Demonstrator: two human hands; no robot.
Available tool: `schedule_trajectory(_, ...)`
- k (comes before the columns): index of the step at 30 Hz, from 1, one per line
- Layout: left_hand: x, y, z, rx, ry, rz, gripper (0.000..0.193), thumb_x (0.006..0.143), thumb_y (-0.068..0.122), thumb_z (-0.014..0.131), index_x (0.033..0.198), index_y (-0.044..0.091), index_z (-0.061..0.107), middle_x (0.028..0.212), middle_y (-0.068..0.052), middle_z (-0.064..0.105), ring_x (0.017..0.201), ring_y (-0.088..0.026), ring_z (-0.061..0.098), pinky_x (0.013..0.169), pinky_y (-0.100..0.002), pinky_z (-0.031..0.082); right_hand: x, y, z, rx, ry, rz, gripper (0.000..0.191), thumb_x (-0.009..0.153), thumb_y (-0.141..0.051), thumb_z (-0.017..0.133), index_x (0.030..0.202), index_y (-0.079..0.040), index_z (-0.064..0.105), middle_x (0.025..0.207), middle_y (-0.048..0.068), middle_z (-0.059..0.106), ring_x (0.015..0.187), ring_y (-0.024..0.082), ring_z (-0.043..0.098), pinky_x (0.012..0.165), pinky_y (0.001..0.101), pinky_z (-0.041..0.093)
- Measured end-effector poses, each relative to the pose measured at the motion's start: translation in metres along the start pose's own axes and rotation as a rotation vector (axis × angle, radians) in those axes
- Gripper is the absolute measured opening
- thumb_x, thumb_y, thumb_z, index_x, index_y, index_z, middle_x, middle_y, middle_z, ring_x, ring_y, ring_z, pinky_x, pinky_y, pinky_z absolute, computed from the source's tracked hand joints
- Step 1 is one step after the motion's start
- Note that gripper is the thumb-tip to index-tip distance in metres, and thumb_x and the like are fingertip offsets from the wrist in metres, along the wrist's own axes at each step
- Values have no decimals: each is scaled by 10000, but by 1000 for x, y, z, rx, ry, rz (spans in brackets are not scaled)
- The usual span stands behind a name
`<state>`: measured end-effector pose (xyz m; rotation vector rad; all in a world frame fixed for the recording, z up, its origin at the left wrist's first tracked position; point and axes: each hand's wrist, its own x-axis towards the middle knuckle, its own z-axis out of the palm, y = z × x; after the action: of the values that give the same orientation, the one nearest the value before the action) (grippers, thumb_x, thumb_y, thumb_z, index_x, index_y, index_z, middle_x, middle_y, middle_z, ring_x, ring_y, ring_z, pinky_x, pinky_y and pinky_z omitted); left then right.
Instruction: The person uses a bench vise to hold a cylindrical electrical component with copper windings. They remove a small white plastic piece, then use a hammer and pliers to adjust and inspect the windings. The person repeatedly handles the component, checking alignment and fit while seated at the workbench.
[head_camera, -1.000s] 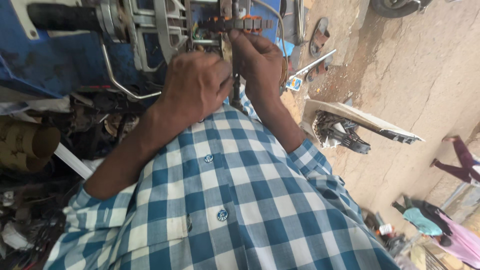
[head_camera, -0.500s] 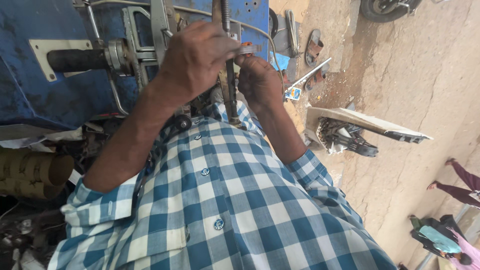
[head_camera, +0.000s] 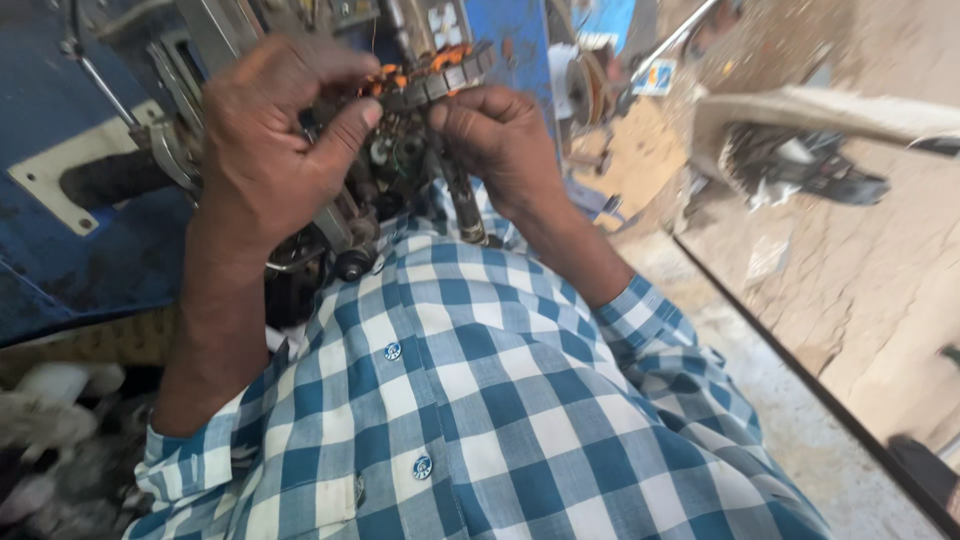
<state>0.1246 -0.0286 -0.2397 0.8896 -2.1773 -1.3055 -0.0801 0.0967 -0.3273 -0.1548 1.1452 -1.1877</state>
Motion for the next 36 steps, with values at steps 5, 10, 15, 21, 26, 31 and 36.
schedule_trajectory(5,7,-4,1,-152,-117,43,448,1151,24,683,1511,79,423,1368,-125,679,1286,-229,719,1119,-331,613,-14,-11,6,25,-15,-36,65,945,-64,798,960,-26,748,787,39,708,595,69,563,529,228,430)
schedule_trajectory(10,16,-14,0,-122,-208,93,577,1133,97,746,1563,103,363,1381,-119,688,1316,-226,712,1135,-333,590,-18,-21,10,8,-37,0,72,953,-54,796,987,-11,749,827,50,728,655,74,606,580,229,467)
schedule_trajectory(15,18,-19,-1,-79,-236,110,566,1099,154,780,1538,98,428,1380,-127,712,1287,-223,737,1084,-318,614,-20,-28,18,9,28,59,49,948,-39,786,938,-13,745,823,56,731,661,70,609,585,223,467)
schedule_trajectory(21,15,-24,0,-94,-201,118,541,1081,211,771,1509,100,460,1284,-110,720,1215,-211,745,1050,-314,655,-20,-37,18,-19,36,111,45,923,-46,766,907,-22,731,808,74,736,641,91,624,572,233,483)
schedule_trajectory(26,20,-29,0,-105,-190,170,552,1086,250,789,1508,99,467,1250,-98,718,1202,-206,735,1072,-327,641,-21,-36,16,-7,40,81,48,916,-40,764,914,-17,721,818,84,737,655,120,661,603,271,540)
schedule_trajectory(31,32,-21,-1,-130,-186,192,587,1075,256,840,1520,88,497,1253,-114,721,1180,-221,739,1032,-325,639,-23,-30,20,-59,77,37,52,918,-59,767,930,-25,731,819,57,730,667,97,627,626,253,514)
schedule_trajectory(36,39,-4,1,-49,-170,135,546,958,185,849,1408,62,566,1131,-135,735,1071,-268,736,914,-382,604,-21,-21,26,23,167,99,115,894,-53,763,989,10,775,849,50,744,693,78,605,630,232,470)
